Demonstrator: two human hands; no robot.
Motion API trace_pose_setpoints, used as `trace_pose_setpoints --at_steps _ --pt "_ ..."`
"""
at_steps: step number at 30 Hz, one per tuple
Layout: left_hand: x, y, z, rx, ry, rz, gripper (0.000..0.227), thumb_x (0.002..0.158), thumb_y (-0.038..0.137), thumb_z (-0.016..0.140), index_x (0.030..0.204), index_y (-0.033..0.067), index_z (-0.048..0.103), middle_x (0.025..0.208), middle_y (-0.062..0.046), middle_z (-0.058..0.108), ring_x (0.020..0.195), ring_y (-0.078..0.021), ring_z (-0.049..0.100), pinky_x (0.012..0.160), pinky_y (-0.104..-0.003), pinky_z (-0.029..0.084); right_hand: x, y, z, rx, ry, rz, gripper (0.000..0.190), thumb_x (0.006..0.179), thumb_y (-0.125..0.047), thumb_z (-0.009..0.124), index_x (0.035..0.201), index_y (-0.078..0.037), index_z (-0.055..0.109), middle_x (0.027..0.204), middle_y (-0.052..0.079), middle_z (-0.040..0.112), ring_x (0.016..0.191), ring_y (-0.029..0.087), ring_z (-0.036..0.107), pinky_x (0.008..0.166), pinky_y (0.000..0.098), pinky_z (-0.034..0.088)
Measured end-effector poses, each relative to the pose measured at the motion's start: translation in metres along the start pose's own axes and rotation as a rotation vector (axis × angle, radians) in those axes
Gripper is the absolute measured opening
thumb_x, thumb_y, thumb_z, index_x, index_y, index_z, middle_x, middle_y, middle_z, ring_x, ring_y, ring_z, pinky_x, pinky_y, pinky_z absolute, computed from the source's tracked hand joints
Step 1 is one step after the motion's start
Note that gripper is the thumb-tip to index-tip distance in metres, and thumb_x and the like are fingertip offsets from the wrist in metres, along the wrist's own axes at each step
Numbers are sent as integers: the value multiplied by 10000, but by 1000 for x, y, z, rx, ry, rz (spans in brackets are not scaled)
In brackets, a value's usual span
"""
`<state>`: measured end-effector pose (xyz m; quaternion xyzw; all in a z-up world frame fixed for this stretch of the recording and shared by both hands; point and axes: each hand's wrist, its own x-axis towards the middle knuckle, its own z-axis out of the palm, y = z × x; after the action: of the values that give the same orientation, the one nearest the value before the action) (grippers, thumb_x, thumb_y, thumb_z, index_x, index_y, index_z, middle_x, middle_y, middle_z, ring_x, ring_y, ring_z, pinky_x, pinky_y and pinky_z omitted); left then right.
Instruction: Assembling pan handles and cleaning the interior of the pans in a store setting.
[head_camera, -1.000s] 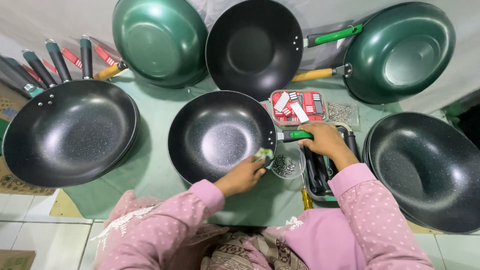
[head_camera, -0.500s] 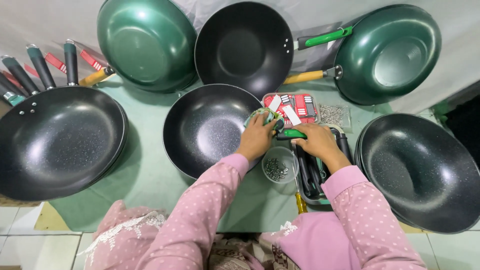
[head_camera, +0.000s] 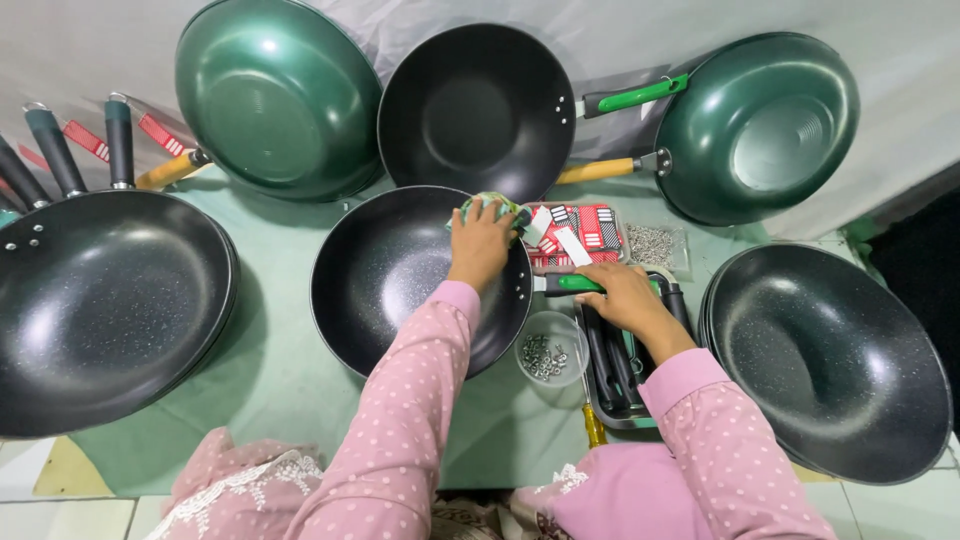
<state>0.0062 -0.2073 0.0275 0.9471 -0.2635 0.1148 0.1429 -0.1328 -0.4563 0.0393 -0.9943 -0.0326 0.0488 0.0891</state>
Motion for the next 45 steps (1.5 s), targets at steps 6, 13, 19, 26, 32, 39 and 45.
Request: trace_pose_setpoints --at_steps 6,13,19,26,32,39,45 --pt "3 -39 -14 163 85 -111 380 968 305 674 1346 277 655 1381 -45 626 1341 -342 496 1093 -642 333 -6 -17 -18 -26 -40 7 476 916 -493 659 1379 -394 605 1278 30 695 1262 255 625 999 450 425" --pt "-20 -129 -18 407 421 -162 242 969 198 605 1148 237 762 1059 -55 720 1021 -330 626 921 -579 441 -8 -27 -27 -59 -58 22 476 927 -513 640 1387 -403 591 1238 23 697 1240 240 633 1018 447 425" --pt "-64 -185 -33 540 543 -39 222 912 97 628 1069 161 771 903 -97 658 835 -306 596 603 -369 504 -11 -38 -36 -54 -62 46 457 933 -494 639 1377 -388 610 1212 72 703 1231 287 635 1039 470 424" --pt "-125 -203 -65 566 365 -37 223 931 158 627 1112 172 758 914 -45 645 862 -262 619 611 -324 555 -14 -39 -37 -59 -59 57 479 923 -514 651 1382 -385 613 1209 72 707 1235 278 638 1034 466 430" --pt "-186 -187 -103 526 155 -32 284 941 160 566 1157 192 748 963 -50 634 916 -277 604 647 -351 546 -11 -36 -34 -57 -76 63 491 925 -514 651 1399 -389 606 1290 71 693 1303 272 603 1065 471 423" --pt "-224 -161 -81 471 -105 -4 231 880 193 572 934 233 793 1007 -49 667 1025 -295 501 769 -412 386 -11 -33 -29 -72 -71 71 489 919 -512 661 1391 -393 617 1327 56 687 1316 266 600 1076 479 420" --pt "-216 -106 -60 295 -396 -18 220 857 62 605 990 17 774 993 -150 623 828 -331 696 609 -442 604 -13 -32 -27 -72 -72 57 495 922 -515 650 1400 -394 602 1360 49 670 1334 253 589 1086 476 429"
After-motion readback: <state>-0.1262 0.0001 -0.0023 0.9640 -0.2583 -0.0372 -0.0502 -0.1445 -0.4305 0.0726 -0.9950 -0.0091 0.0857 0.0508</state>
